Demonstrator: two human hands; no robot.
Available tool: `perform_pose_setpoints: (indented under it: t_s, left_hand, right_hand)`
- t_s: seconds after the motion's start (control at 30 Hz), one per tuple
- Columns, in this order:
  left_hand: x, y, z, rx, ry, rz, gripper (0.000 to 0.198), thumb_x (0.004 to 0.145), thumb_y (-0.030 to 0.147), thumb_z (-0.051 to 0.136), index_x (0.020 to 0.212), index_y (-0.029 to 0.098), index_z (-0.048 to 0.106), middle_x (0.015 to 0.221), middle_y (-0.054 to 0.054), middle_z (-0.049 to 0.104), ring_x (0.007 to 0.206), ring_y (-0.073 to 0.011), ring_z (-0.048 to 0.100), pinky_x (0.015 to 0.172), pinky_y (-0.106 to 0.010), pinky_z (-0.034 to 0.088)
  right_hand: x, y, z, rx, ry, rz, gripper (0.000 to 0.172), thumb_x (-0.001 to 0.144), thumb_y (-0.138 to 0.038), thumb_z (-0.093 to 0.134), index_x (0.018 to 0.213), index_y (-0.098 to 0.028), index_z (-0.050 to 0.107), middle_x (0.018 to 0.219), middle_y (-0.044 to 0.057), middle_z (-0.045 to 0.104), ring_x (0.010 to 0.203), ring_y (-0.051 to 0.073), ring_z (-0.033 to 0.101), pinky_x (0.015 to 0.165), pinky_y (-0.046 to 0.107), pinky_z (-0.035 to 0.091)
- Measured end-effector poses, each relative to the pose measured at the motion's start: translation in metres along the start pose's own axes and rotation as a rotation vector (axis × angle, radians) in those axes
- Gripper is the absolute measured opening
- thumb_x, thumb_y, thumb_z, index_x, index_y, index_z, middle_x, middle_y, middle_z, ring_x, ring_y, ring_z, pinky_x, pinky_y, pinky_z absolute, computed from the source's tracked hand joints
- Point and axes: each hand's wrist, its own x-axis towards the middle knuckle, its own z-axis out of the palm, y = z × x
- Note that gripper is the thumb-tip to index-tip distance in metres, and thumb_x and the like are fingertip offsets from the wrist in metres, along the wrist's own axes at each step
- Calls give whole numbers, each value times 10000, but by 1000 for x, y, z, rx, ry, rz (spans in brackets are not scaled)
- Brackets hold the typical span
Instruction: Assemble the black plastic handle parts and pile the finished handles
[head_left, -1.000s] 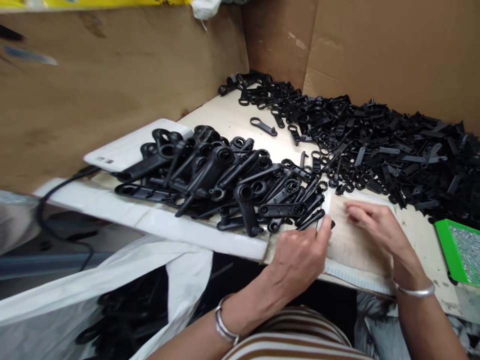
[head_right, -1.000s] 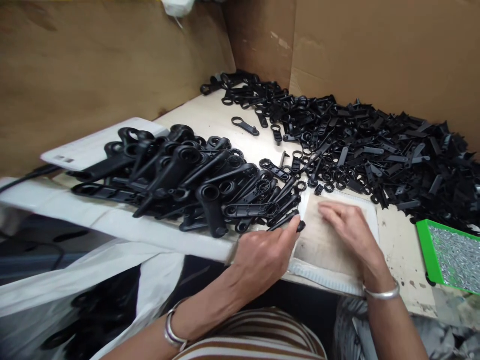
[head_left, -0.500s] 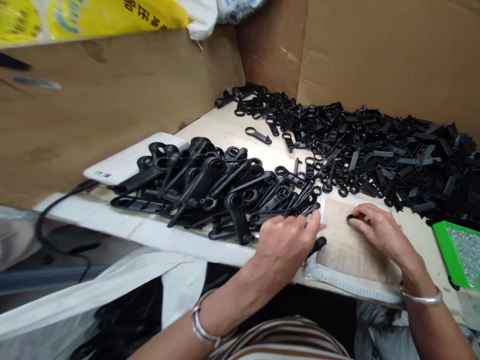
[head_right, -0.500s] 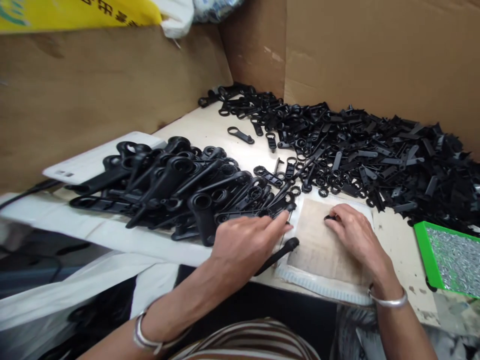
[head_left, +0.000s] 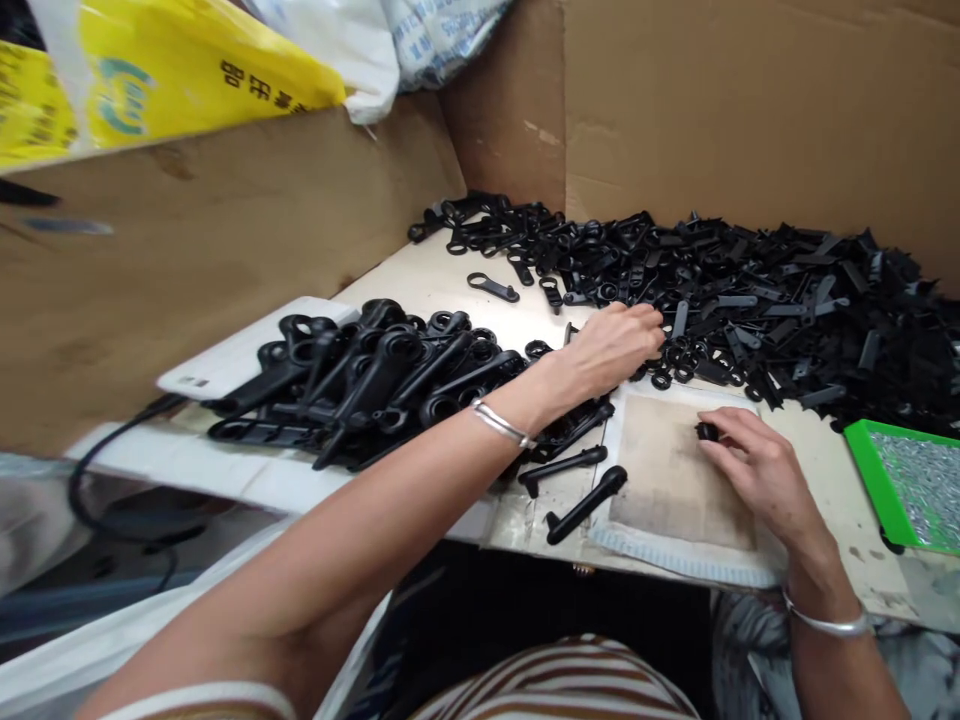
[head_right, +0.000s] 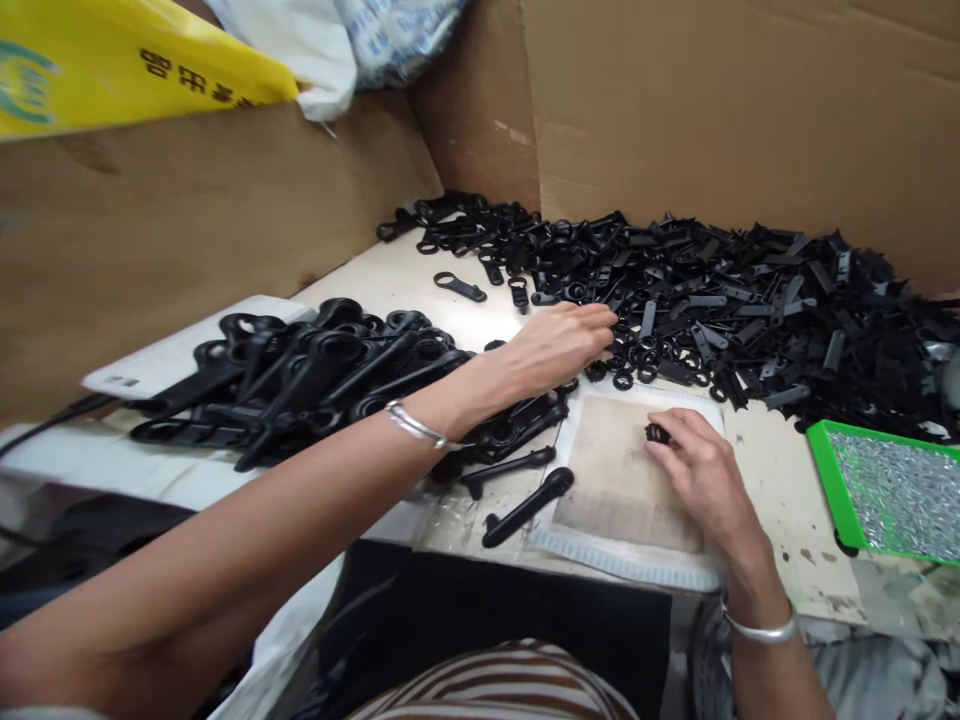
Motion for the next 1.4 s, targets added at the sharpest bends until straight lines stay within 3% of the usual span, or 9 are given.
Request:
perform_pose_setpoints:
  t_s: [0.07, 0.17, 0.27, 0.4, 0.5, 0.63, 0.9, 1.13, 1.4]
  left_hand:
    - [-3, 6, -14, -294, 120, -142, 175, 946, 241, 520, 888, 123, 636, 948, -86, 689, 891, -184, 651, 741, -284, 453]
    - [-17, 30, -26, -1173, 264, -391, 237, 935, 347, 531, 793, 159, 561, 786, -32, 673, 758, -162, 669, 702, -281, 490]
    - [-36, 62, -16, -1927, 131, -555, 294, 865, 412, 625, 761, 173, 489, 718, -10, 646, 654, -148, 668, 661, -288, 518]
    - [-56, 96, 8, -2210, 56, -707, 345, 698, 269, 796, 841, 177, 496, 669, 60, 563, 558, -73, 582, 651, -232, 494]
    - [-65, 108, 19, -2252, 67, -741, 388, 662, 157, 783, 947, 179, 521, 848, 20, 607, 656, -71, 593, 693, -229, 496]
    - [-70, 112, 20, -2227, 111, -740, 419, 668, 96, 733, 1041, 193, 569, 1055, -49, 618, 1007, -193, 618, 843, -318, 504]
    - [-73, 115, 20, -1939, 127, -475, 406, 762, 79, 601, 1159, 162, 609, 1203, -82, 641, 1198, -231, 539, 1099, -379, 359]
    - [-85, 112, 22, -1457, 30, -454, 428, 870, 144, 523, 1291, 206, 488, 1099, -63, 666, 1131, -234, 598, 1027, -387, 441]
    - [-89, 118, 12, -1216, -19, -458, 504, 844, 81, 472, 1323, 213, 386, 1108, -111, 672, 995, -252, 672, 820, -335, 527]
  right_hand:
    - [-8, 2, -4, 146, 134, 60, 240, 883, -264, 636, 1110, -220, 701, 1125, 76, 669, 913, 179, 665, 776, 328, 595]
    - [-18, -1, -7, 329, 238, 152, 248, 832, -260, 701, 1078, -243, 731, 1102, 54, 681, 868, 155, 675, 726, 289, 616]
    - [-22, -9, -5, 483, 268, 215, 268, 801, -245, 733, 1067, -267, 742, 1091, 33, 687, 776, 128, 680, 669, 270, 631]
    - [-23, -21, 0, 539, 261, 243, 287, 795, -257, 740, 1081, -265, 740, 1156, 42, 684, 892, 168, 699, 732, 305, 644]
    - [-24, -29, 1, 467, 222, 199, 316, 813, -252, 728, 1128, -279, 724, 1182, 38, 694, 1006, 189, 687, 836, 324, 624]
    - [-21, -38, 3, 251, 236, 61, 319, 858, -227, 688, 1171, -286, 701, 1157, 35, 703, 971, 170, 688, 839, 310, 613]
    - [-11, -45, 17, -111, 250, -160, 238, 914, -225, 616, 1138, -217, 695, 1023, 76, 693, 923, 189, 677, 845, 338, 589]
    - [-14, -52, 15, -157, 182, -185, 274, 947, -220, 562, 1206, -210, 650, 1002, 95, 681, 901, 196, 670, 803, 348, 583]
    - [-20, -51, 22, -173, 245, -253, 390, 880, -99, 628, 1258, -192, 609, 1056, 121, 668, 934, 210, 660, 853, 358, 565]
